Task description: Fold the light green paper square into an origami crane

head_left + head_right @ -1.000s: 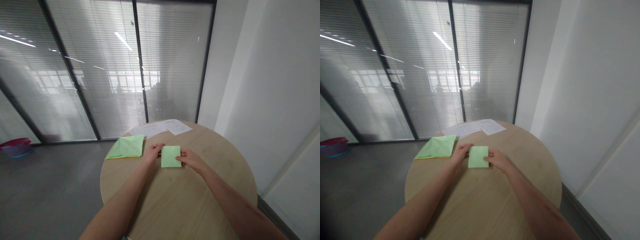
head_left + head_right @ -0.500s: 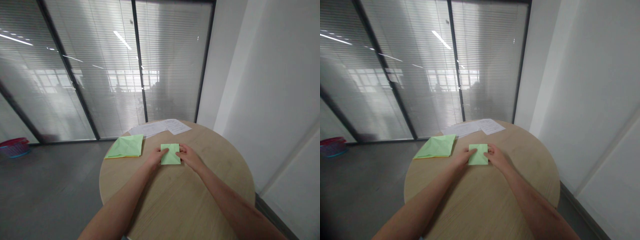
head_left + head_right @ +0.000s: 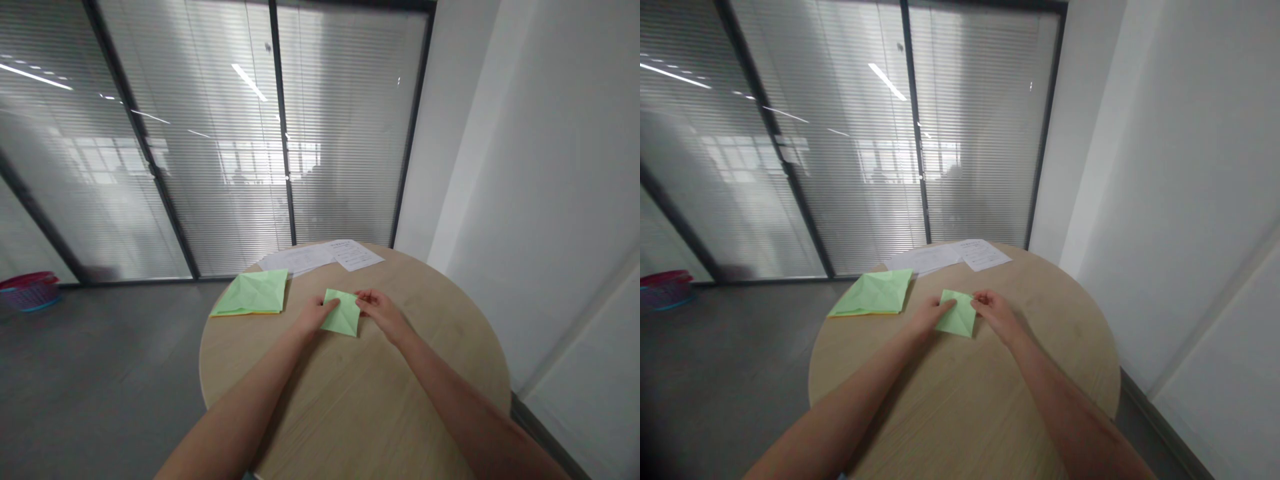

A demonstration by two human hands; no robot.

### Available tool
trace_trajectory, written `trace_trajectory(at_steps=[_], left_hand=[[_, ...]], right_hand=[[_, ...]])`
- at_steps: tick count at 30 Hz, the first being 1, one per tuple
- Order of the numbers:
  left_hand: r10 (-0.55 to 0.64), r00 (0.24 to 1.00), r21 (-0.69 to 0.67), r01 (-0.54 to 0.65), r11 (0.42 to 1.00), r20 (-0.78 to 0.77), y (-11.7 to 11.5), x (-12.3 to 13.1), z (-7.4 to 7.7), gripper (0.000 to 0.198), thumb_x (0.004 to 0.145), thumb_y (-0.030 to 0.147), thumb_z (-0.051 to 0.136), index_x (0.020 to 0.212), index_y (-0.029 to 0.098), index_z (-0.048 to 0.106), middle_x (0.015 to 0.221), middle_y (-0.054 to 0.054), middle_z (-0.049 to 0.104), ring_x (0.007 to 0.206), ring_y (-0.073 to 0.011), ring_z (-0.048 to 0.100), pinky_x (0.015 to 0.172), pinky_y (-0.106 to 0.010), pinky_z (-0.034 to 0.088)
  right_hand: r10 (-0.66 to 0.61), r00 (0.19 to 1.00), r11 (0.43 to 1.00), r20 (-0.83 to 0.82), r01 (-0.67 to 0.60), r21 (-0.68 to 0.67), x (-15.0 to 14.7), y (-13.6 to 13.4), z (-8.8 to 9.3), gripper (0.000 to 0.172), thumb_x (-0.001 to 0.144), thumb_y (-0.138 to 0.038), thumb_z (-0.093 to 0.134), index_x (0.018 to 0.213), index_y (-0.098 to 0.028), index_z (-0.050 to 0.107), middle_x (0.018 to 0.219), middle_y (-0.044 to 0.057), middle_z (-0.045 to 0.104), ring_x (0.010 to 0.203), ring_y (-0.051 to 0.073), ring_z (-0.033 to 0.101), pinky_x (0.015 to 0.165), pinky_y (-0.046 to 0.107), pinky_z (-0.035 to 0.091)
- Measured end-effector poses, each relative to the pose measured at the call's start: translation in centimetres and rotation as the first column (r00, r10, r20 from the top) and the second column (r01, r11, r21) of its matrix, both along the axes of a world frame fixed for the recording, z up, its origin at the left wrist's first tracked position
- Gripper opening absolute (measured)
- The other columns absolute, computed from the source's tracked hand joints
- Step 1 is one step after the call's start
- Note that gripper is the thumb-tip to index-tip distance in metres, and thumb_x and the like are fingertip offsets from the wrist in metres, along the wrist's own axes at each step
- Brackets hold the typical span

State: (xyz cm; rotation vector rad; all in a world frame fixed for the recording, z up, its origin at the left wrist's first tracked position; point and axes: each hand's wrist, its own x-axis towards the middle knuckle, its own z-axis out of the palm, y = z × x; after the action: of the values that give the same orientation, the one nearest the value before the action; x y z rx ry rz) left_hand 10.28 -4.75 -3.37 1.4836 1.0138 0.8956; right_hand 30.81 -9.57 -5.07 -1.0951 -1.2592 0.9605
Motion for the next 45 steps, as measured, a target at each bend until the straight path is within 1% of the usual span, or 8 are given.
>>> trace_trajectory(at_steps=[5, 11, 17, 23, 29, 34, 40, 45], left_hand=[[0.029, 0.999, 0.01, -0.029, 1.0, 0.029, -0.4, 0.1, 0.3, 0.038, 0.076, 0.051, 0.077, 0.085, 0.015, 0.077, 0.085, -0.011, 0.078, 0.074, -0.0251, 0.068, 0.067, -0.032, 0.048], [0.021, 0.997, 0.037, -0.019, 0.999, -0.069, -0.6, 0.6, 0.8, 0.032, 0.078, 0.047, 0.074, 0.074, 0.015, 0.074, 0.071, -0.006, 0.072, 0.066, -0.0214, 0.062, 0.06, -0.029, 0.043], [0.021, 0.997, 0.067, -0.016, 0.998, -0.076, -1.3, 1.0, 1.1, 0.037, 0.086, 0.05, 0.066, 0.074, 0.015, 0.072, 0.07, -0.005, 0.071, 0.065, -0.0197, 0.059, 0.057, -0.028, 0.04], [-0.114, 0.992, 0.078, 0.117, 0.99, -0.048, -2.1, 0.8, 1.7, 0.029, 0.08, 0.041, 0.073, 0.081, 0.013, 0.075, 0.075, -0.006, 0.073, 0.067, -0.0208, 0.062, 0.06, -0.028, 0.042], [-0.018, 0.998, 0.128, 0.025, 0.991, -0.055, -1.7, 0.6, 1.7, 0.028, 0.08, 0.041, 0.073, 0.076, 0.013, 0.073, 0.072, -0.006, 0.073, 0.067, -0.0211, 0.062, 0.059, -0.028, 0.042], [0.048, 0.996, 0.06, -0.052, 0.997, 0.081, -1.4, 0.5, 1.7, 0.033, 0.077, 0.046, 0.076, 0.08, 0.013, 0.073, 0.077, -0.009, 0.075, 0.067, -0.0221, 0.065, 0.062, -0.029, 0.047], [0.125, 0.971, 0.06, -0.14, 0.988, 0.203, -0.7, -0.1, 1.6, 0.041, 0.073, 0.05, 0.079, 0.088, 0.011, 0.075, 0.086, -0.011, 0.078, 0.074, -0.0246, 0.069, 0.068, -0.032, 0.051], [0.186, 0.947, 0.017, -0.197, 0.98, 0.261, -0.3, -0.5, 1.7, 0.051, 0.07, 0.054, 0.081, 0.094, 0.01, 0.075, 0.089, -0.013, 0.078, 0.076, -0.0259, 0.07, 0.069, -0.034, 0.053]], right_hand=[[0.09, 0.985, 0.992, -0.149, -0.103, -0.076, -0.3, -0.7, 0.7, 0.046, 0.076, -0.057, 0.075, 0.101, -0.019, 0.072, 0.109, 0.01, 0.073, 0.096, 0.022, 0.066, 0.078, 0.032, 0.055], [0.104, 0.994, 0.994, 0.045, -0.102, -0.05, -0.7, -0.5, -0.2, 0.043, 0.074, -0.05, 0.079, 0.105, -0.022, 0.069, 0.092, 0.004, 0.071, 0.079, 0.018, 0.062, 0.068, 0.027, 0.048], [-0.088, 0.961, 0.995, 0.262, 0.074, 0.061, -0.9, 0.0, -0.8, 0.024, 0.077, -0.041, 0.074, 0.093, -0.024, 0.067, 0.087, 0.001, 0.068, 0.08, 0.019, 0.06, 0.072, 0.028, 0.047], [-0.165, 0.954, 0.983, 0.25, 0.139, 0.118, -0.9, -0.4, -0.2, 0.024, 0.077, -0.038, 0.073, 0.089, -0.025, 0.058, 0.084, 0.001, 0.065, 0.078, 0.02, 0.061, 0.071, 0.03, 0.047], [-0.022, 0.998, 1.0, 0.052, 0.023, -0.003, -1.2, -0.4, -0.5, 0.06, 0.077, -0.033, 0.078, 0.129, -0.03, 0.049, 0.099, 0.003, 0.072, 0.084, 0.021, 0.069, 0.074, 0.032, 0.055], [0.153, 0.981, 0.984, -0.12, -0.162, -0.074, -1.5, -0.7, 0.0, 0.065, 0.073, -0.026, 0.079, 0.131, -0.027, 0.05, 0.102, 0.005, 0.076, 0.088, 0.023, 0.073, 0.072, 0.033, 0.058], [0.197, 0.979, 0.974, -0.051, -0.201, -0.101, -1.5, -1.1, 0.5, 0.07, 0.07, -0.019, 0.076, 0.135, -0.021, 0.051, 0.07, -0.005, 0.067, 0.063, 0.014, 0.064, 0.063, 0.025, 0.05], [0.207, 0.978, 0.972, 0.028, -0.203, -0.118, -1.4, -1.1, 0.4, 0.076, 0.069, -0.017, 0.072, 0.141, -0.016, 0.048, 0.072, -0.004, 0.066, 0.06, 0.011, 0.059, 0.059, 0.024, 0.046]])
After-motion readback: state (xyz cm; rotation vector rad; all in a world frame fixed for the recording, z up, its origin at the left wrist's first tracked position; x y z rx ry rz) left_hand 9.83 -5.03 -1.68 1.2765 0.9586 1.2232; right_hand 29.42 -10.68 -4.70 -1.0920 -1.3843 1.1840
